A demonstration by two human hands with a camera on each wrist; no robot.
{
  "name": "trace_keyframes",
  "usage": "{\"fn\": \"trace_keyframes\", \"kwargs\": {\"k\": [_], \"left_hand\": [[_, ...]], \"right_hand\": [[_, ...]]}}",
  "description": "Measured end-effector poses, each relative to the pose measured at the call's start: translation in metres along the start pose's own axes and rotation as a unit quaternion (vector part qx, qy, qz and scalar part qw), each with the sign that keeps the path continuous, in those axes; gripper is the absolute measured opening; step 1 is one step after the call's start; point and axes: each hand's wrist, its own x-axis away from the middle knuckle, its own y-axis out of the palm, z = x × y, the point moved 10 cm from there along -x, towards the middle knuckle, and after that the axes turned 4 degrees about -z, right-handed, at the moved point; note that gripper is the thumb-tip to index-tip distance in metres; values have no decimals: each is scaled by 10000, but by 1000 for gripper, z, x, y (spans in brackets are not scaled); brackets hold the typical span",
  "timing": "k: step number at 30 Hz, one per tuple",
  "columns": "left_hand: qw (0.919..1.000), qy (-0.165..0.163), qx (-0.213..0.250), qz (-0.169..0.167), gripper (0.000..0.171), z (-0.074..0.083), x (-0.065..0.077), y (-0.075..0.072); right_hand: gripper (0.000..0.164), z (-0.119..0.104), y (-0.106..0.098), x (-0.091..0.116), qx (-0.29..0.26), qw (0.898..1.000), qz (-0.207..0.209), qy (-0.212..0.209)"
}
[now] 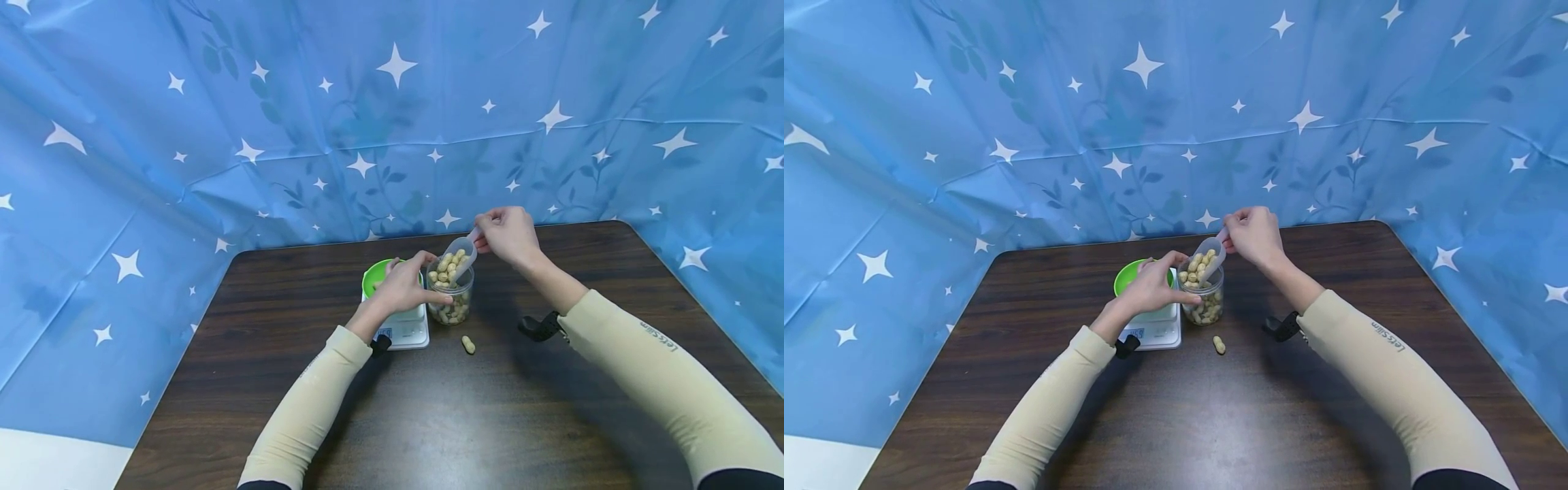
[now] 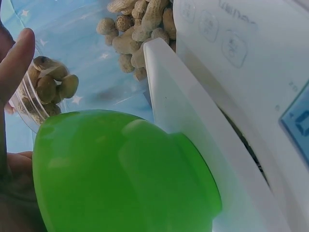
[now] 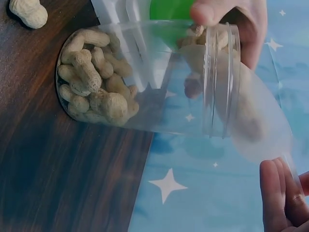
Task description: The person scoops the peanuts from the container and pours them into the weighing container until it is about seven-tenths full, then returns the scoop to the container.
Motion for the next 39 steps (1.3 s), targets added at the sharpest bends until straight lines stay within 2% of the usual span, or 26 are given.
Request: {"fn": "trace_keyframes", "kwargs": {"k": [13, 28, 39], "left_hand": [[10000, -9, -11, -41, 84, 0, -1, 1], [10000, -75, -16, -7, 83, -1, 0, 0], [10000, -12, 19, -30, 85, 0, 0, 0]], "right_hand": [[34, 7, -6, 3, -584, 9978, 2, 299], [35, 14, 18, 8, -409, 9979, -463, 202], [35, 17, 14, 9, -635, 9972, -294, 264]]}}
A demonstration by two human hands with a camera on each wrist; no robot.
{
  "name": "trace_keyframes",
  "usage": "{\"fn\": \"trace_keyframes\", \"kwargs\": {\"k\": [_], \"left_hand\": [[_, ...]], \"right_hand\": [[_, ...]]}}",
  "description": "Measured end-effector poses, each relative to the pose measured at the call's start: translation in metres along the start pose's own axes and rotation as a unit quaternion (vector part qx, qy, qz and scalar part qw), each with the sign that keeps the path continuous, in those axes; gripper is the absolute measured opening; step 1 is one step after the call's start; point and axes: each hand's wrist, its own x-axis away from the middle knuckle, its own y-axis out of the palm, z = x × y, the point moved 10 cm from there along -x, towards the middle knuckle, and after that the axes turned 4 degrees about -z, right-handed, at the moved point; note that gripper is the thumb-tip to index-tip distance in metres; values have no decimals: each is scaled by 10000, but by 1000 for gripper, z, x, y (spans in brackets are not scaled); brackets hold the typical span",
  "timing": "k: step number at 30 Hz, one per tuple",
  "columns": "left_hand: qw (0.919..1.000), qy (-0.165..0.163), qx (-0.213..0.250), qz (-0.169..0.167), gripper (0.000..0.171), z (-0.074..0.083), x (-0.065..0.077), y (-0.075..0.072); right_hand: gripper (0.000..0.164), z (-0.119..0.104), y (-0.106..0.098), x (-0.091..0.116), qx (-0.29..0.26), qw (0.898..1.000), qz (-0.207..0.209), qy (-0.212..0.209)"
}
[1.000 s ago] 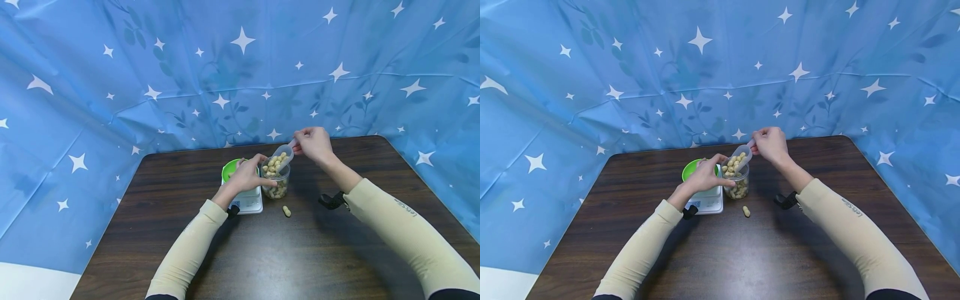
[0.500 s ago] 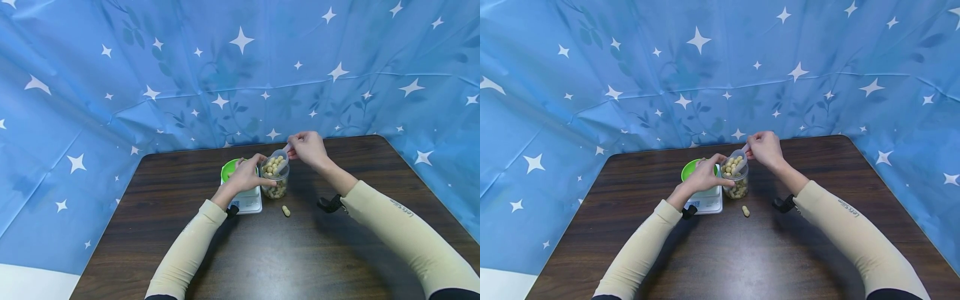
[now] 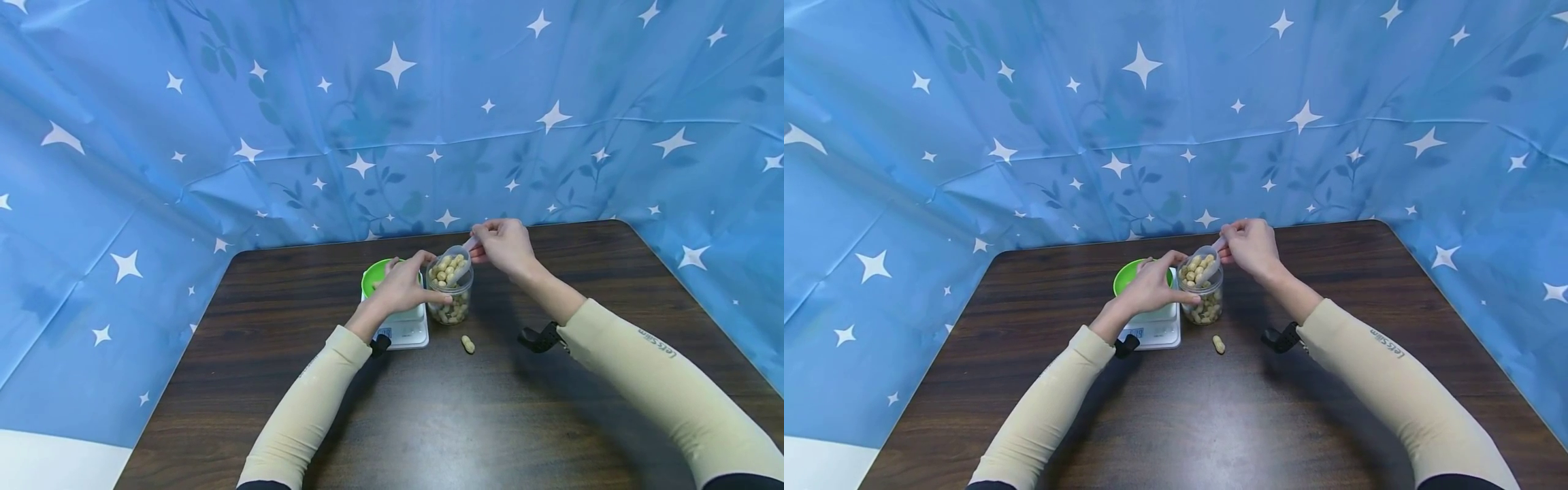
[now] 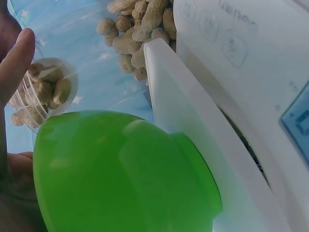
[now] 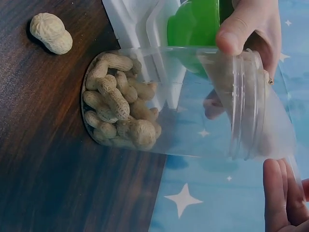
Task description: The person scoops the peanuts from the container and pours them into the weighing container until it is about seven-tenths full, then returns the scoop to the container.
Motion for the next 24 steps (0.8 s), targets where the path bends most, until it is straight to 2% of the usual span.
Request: {"fn": "trace_keyframes", "kwargs": {"k": [10, 18, 24], "left_hand": [[10000, -82, -35, -23, 86, -1, 0, -1], [9997, -91, -230, -46, 83, -2, -2, 0], [9999, -67, -114, -48, 82, -1, -2, 0]], "right_hand": [[38, 1, -20, 0, -362, 9990, 268, -15], [36, 5, -24, 0, -565, 9979, 318, 15], [38, 4, -22, -1, -451, 9985, 287, -69]]}}
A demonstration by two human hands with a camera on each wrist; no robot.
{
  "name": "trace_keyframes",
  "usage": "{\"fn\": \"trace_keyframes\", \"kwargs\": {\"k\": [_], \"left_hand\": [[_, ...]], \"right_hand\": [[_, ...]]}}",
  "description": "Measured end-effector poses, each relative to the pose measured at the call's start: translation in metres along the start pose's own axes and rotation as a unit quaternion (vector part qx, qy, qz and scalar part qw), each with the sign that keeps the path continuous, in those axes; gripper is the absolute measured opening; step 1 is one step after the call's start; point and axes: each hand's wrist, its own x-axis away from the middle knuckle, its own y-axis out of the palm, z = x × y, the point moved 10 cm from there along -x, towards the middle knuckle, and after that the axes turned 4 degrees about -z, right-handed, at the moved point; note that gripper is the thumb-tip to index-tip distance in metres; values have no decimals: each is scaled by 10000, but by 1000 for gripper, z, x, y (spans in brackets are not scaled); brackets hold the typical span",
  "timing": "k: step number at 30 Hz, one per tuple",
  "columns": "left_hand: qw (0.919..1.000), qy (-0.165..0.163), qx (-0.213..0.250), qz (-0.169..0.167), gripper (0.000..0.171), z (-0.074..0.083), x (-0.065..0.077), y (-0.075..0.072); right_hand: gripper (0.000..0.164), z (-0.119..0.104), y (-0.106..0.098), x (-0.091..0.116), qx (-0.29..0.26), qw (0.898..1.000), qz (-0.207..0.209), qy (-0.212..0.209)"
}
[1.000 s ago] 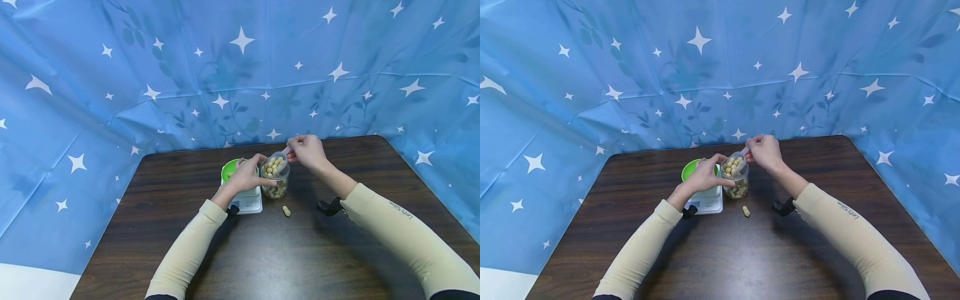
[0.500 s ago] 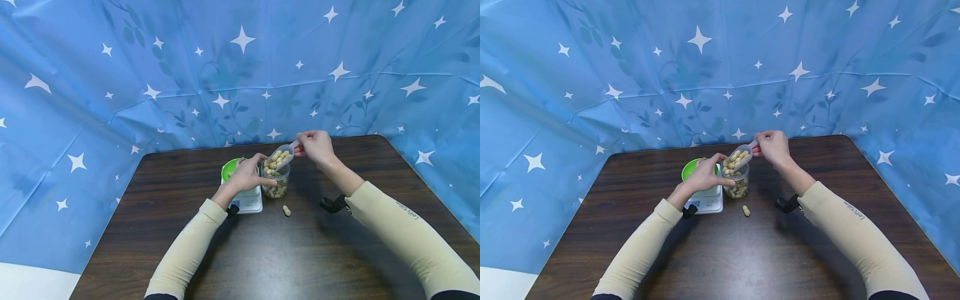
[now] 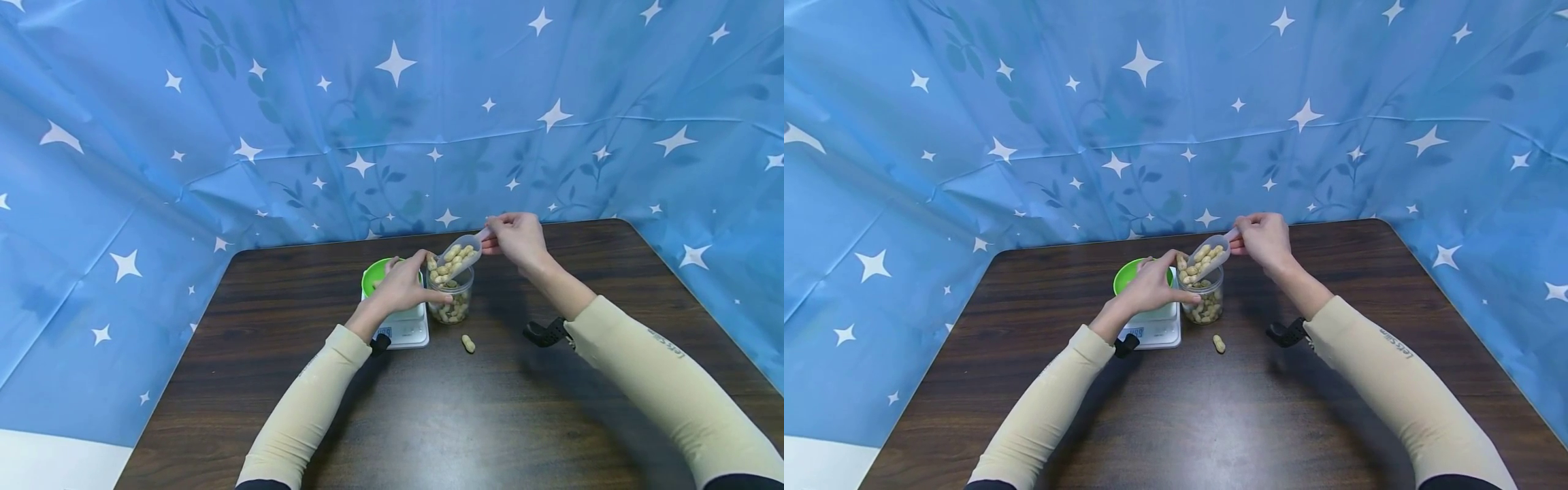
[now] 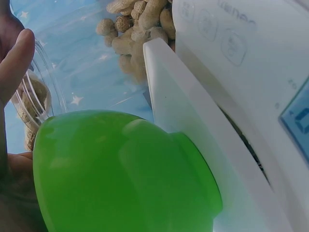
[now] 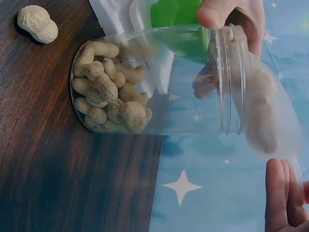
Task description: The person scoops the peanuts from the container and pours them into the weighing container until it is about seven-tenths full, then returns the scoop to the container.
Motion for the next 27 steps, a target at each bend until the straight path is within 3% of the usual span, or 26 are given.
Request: {"fn": "trace_keyframes", "kwargs": {"k": [12, 27], "left_hand": [[9999, 74, 33, 124, 76, 2, 0, -1], [9999, 55, 71, 44, 80, 2, 0, 0]], "right_hand": [[37, 0, 15, 0, 94, 9998, -162, 35], [42, 12, -8, 1, -298, 9986, 19, 436]]}}
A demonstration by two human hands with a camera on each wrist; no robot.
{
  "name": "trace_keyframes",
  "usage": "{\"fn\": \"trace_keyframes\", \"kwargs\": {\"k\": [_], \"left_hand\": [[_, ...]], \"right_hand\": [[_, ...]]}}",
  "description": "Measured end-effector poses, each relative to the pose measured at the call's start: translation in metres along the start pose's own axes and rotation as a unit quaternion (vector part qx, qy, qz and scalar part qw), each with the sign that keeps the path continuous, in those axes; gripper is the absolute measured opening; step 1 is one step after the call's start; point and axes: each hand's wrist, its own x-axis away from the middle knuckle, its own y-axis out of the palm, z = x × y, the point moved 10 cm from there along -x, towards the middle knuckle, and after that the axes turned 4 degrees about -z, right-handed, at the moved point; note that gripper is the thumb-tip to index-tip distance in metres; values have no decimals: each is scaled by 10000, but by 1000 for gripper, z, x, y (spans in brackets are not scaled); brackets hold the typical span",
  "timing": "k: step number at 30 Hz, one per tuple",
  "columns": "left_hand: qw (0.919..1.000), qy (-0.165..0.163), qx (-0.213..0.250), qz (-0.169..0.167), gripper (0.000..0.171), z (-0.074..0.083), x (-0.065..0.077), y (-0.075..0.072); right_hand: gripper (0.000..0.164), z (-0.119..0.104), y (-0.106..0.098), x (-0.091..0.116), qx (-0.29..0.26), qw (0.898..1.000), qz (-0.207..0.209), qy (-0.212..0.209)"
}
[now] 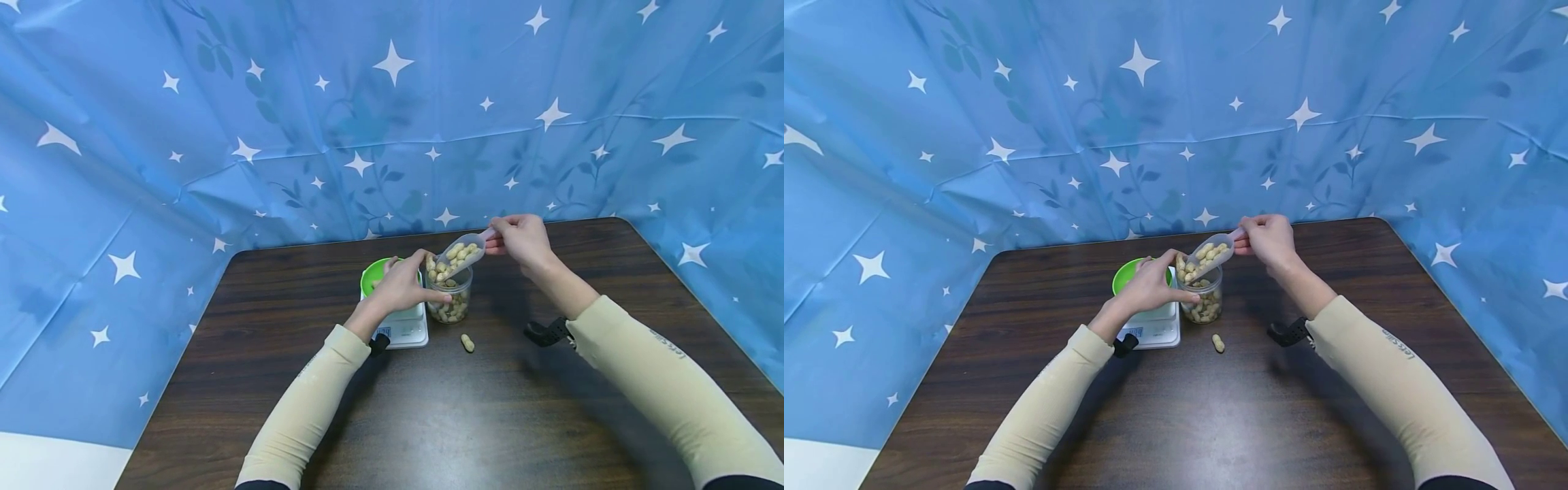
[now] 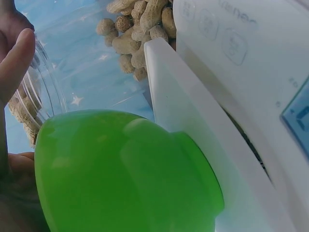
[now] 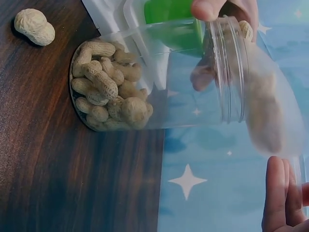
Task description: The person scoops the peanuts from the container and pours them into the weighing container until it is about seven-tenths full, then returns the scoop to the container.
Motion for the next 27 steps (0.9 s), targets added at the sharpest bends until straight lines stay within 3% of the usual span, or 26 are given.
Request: {"fn": "trace_keyframes", "kwargs": {"k": [14, 27], "left_hand": [[10000, -5, 3, 8, 80, 1, 2, 1], [10000, 86, 25, -24, 81, 3, 3, 1]], "right_hand": [[42, 16, -10, -1, -478, 9982, 87, 353], [45, 18, -14, -4, -857, 9954, 117, 403]]}}
